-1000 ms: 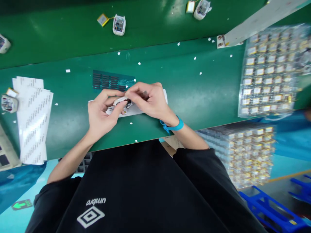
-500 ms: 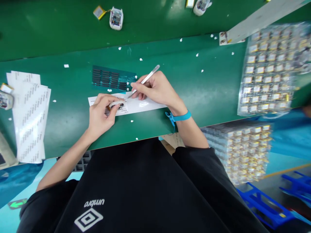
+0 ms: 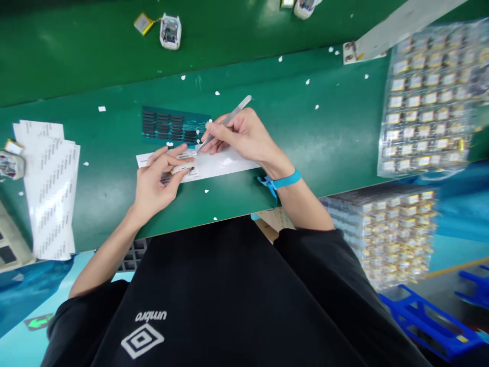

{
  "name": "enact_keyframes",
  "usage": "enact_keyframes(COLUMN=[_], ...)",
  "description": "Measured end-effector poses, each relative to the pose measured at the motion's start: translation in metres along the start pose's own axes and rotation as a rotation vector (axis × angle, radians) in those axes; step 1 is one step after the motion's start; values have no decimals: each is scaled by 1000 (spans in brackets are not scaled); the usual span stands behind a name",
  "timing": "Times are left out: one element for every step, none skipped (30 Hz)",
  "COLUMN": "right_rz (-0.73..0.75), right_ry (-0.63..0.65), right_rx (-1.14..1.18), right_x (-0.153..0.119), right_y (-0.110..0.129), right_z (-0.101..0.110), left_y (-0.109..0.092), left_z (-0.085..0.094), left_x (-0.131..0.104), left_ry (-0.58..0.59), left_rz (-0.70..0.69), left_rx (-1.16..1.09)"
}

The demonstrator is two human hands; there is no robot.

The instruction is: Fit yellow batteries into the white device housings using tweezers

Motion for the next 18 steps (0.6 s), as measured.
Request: enact_keyframes(right_rz=[19, 43, 68, 95, 120, 137, 146, 148, 146, 142, 142, 146, 154, 160, 162, 160, 157, 155], right_ry=[-26, -57, -91, -123, -152, -178, -194, -196, -186, -177, -169, -167, -170, -181, -194, -207, -216, -223], right_rx=[23, 51, 84, 121, 154, 181, 196, 202, 201, 200, 203, 209, 216, 220, 218, 212, 202, 195], right_x=[-1, -2, -4, -6, -9, -12, -14, -16, -18, -18, -19, -19, -19, -19, -19, -20, -20, -21], right_y=[2, 5, 8, 12, 16, 19, 22, 24, 25, 26, 25, 25, 24, 24, 24, 23, 23, 24], right_z=[1, 0, -1, -3, -6, -9, -12, -15, -18, -20, -21, -22, -23, -23, -23, -23, -23, -23], left_y=[-4, -7, -10, -13, -16, -18, -19, -21, -22, -24, -25, -26, -27, -28, -29, -30, -30, -31], left_z=[3, 6, 8, 10, 10, 10, 8, 6, 4, 1, -1, -3, -4, -6, -7, -7, -7, -7], left_x=[2, 5, 8, 12, 16, 20, 24, 26, 28, 29, 30, 30, 29, 29, 28, 28, 28, 28], left_ry=[1, -16, -47, -73, -76, -54, -12, 34, 67, 81, 81, 77, 73, 69, 67, 66, 61, 56], left_rz=[11, 42, 83, 136, 183, 221, 248, 270, 288, 301, 305, 307, 302, 296, 288, 284, 282, 284], left_rx=[-39, -91, -158, -234, -317, -402, -480, -541, -581, -603, -614, -613, -609, -606, -609, -612, -610, -604])
Point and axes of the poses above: each hand's wrist, its own x-axis towards the middle knuckle, its own z-axis out of the back of the hand, y = z × x, the point moved 1 cm from there along x, towards the middle knuckle, and after that the axes turned 9 degrees about -x, right-handed, at the moved point
